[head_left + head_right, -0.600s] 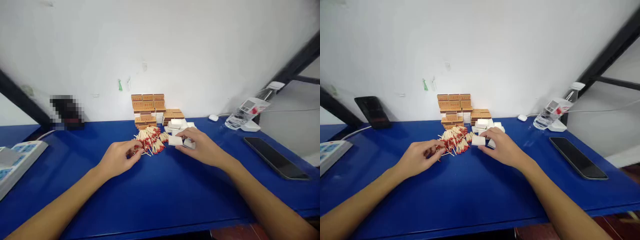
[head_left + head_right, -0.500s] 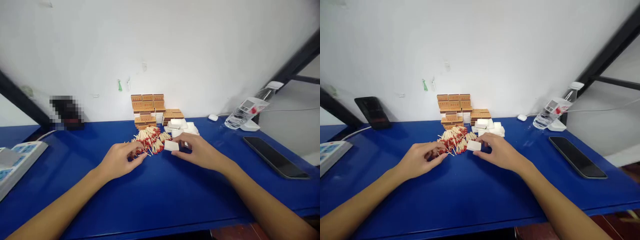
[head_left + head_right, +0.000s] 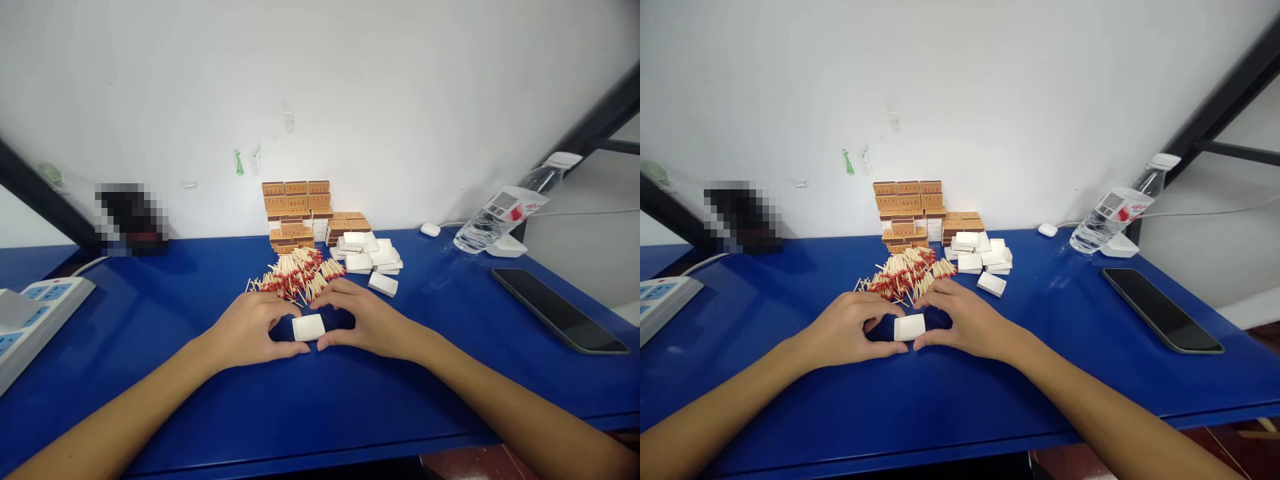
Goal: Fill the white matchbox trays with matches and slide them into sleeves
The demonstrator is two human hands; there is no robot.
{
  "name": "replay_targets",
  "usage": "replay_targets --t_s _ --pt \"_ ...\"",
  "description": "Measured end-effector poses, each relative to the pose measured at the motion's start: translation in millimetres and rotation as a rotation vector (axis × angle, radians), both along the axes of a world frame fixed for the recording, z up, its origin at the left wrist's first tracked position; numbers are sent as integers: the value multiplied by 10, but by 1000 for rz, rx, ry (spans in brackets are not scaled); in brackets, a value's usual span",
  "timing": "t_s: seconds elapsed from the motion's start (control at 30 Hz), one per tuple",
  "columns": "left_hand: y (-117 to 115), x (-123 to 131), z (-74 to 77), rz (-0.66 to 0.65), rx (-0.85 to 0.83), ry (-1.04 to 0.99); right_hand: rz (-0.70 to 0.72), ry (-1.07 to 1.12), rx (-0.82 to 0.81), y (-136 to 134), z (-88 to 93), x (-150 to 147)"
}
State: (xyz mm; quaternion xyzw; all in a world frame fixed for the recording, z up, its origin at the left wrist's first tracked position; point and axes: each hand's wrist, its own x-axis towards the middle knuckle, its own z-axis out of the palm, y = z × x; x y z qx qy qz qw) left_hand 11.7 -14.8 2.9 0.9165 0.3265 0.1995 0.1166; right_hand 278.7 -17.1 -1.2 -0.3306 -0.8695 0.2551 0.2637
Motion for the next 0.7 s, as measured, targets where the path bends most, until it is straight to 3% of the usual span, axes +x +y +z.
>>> replay_targets --t_s 0.23,0.33,0.5,0.7 --pt "33 -18 8 5 -29 24 -257 -135 16 381 352 93" --pt "27 -39 20 20 -8 42 -419 -88 60 401 244 20" --pt "8 -46 26 22 -1 56 -527 -90 94 332 -38 -168" --pt "9 -34 -11 18 15 28 -579 -139 60 418 -70 -225"
